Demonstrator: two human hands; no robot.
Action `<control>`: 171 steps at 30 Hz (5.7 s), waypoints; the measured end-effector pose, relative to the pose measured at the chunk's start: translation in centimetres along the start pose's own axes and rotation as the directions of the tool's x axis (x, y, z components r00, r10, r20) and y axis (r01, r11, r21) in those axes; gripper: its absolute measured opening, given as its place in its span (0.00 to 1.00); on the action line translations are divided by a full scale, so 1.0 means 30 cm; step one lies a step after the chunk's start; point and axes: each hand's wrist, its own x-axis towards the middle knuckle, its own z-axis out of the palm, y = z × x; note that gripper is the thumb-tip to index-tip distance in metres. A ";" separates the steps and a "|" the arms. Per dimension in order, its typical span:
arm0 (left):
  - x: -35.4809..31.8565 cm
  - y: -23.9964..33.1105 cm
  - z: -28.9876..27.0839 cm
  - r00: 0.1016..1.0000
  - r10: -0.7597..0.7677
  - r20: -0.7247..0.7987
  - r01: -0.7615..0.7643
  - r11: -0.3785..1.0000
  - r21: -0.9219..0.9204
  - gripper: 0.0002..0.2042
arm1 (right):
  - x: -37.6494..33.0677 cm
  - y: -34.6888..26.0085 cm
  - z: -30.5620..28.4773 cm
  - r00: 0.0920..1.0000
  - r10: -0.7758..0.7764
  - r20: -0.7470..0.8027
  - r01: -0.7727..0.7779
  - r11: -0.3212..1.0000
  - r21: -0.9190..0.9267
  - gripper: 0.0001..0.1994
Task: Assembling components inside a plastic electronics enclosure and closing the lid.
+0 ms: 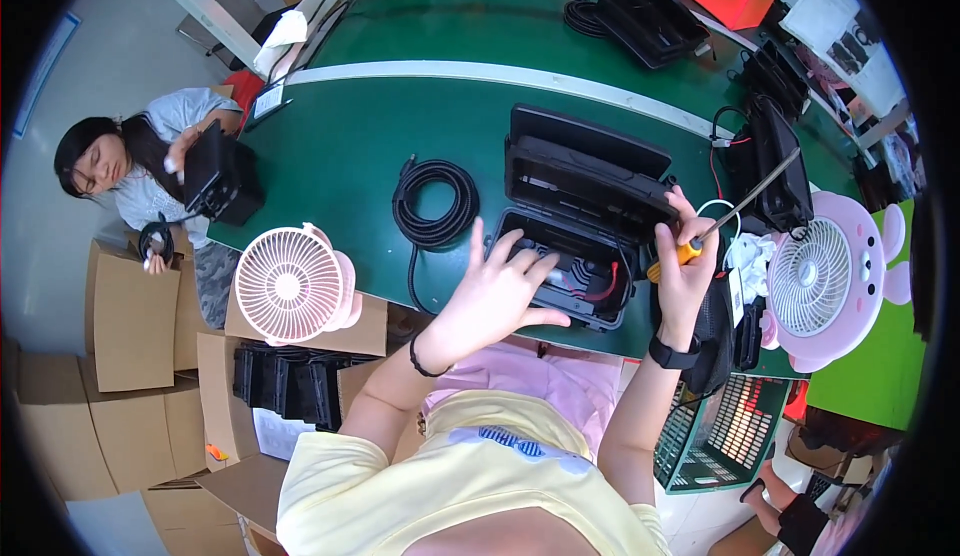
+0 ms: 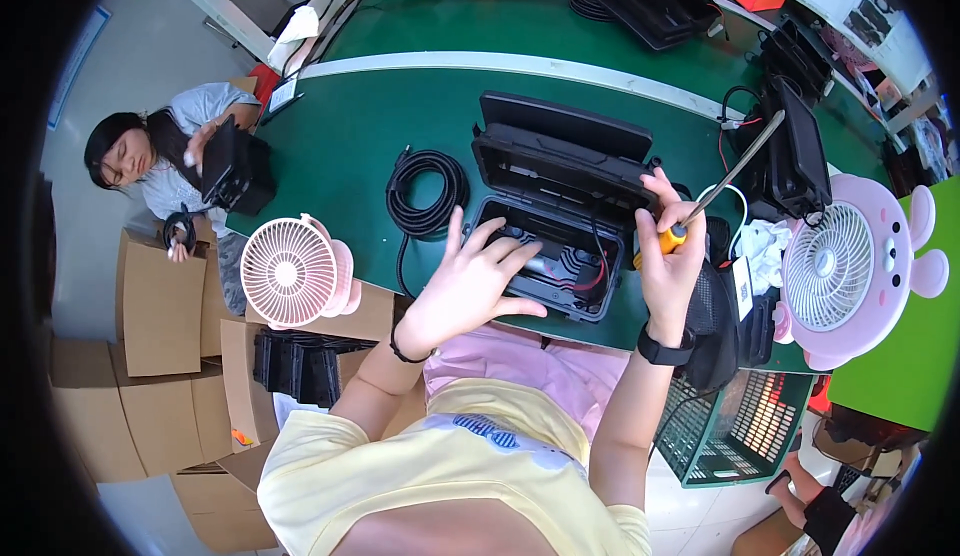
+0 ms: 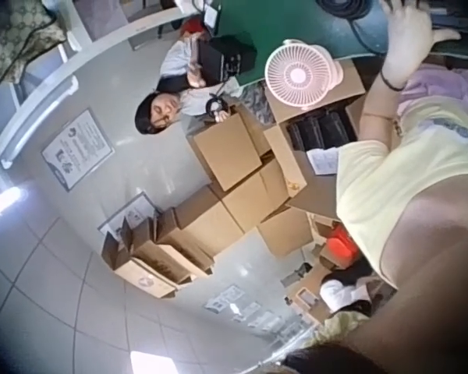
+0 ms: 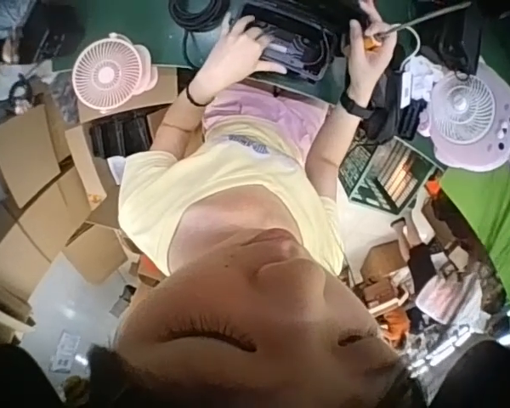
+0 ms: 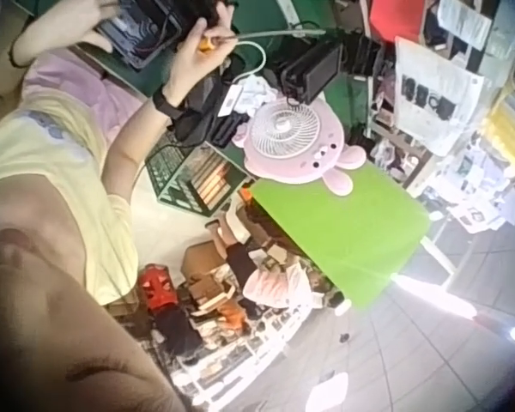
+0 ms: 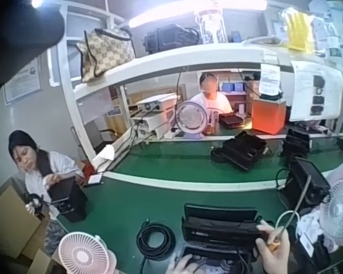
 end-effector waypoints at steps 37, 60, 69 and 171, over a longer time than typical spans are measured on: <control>-0.166 -0.096 0.123 0.846 0.158 -0.509 -0.144 0.987 0.066 0.14 | -0.045 0.034 0.029 0.999 -0.054 -0.006 0.055 0.996 0.072 0.16; -0.015 -0.156 0.038 0.903 0.092 -0.420 -0.096 0.995 0.012 0.23 | -0.058 -0.001 0.039 0.999 -0.035 0.022 0.034 0.999 0.007 0.14; -0.046 -0.078 0.216 0.632 -0.210 -0.746 -0.052 0.949 -0.311 0.32 | -0.116 -0.029 0.047 0.993 0.079 0.090 -0.073 0.994 -0.076 0.14; 0.374 -0.267 0.053 0.791 -0.294 -0.537 0.201 0.953 -0.226 0.15 | -0.252 -0.093 0.123 0.990 0.050 0.132 0.059 0.701 -0.710 0.15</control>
